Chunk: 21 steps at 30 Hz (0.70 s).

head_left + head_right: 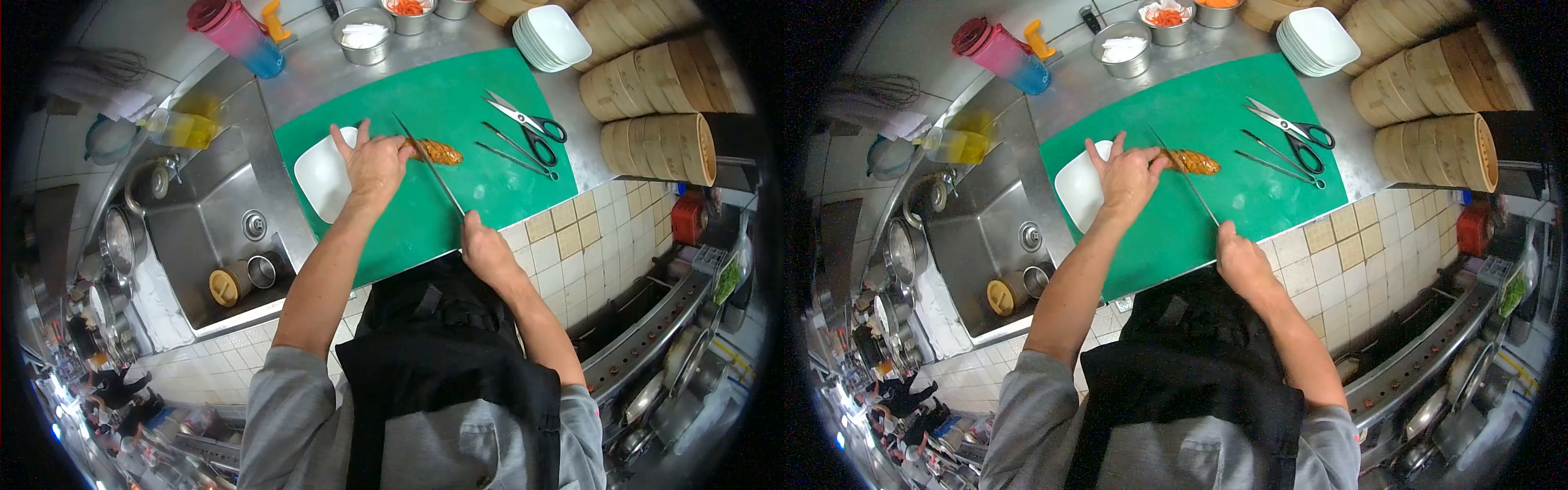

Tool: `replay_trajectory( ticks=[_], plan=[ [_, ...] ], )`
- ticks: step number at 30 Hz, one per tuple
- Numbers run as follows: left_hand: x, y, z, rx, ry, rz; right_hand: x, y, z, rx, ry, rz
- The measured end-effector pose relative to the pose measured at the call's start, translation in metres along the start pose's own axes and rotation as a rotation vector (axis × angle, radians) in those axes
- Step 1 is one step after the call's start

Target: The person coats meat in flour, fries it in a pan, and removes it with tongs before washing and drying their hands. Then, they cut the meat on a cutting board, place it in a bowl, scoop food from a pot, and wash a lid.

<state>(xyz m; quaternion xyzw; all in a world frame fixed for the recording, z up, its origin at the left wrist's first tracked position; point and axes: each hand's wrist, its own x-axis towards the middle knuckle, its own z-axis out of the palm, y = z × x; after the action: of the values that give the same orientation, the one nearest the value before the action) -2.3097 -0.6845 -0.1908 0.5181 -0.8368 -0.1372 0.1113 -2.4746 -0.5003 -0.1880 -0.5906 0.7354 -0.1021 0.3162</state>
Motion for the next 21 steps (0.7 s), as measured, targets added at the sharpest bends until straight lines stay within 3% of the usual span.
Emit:
replay_trajectory(
  ticks=[11,15,21],
  plan=[
    [-0.001,-0.005,0.013,0.022,0.038,0.025,-0.014,0.003,-0.002,0.005,-0.104,0.056],
    [-0.001,-0.004,0.011,0.061,0.019,0.031,0.034,0.0,0.019,0.021,-0.039,0.005],
    [-0.003,-0.004,0.006,0.108,0.07,0.048,0.022,-0.005,0.007,0.04,0.035,-0.049]
  ],
)
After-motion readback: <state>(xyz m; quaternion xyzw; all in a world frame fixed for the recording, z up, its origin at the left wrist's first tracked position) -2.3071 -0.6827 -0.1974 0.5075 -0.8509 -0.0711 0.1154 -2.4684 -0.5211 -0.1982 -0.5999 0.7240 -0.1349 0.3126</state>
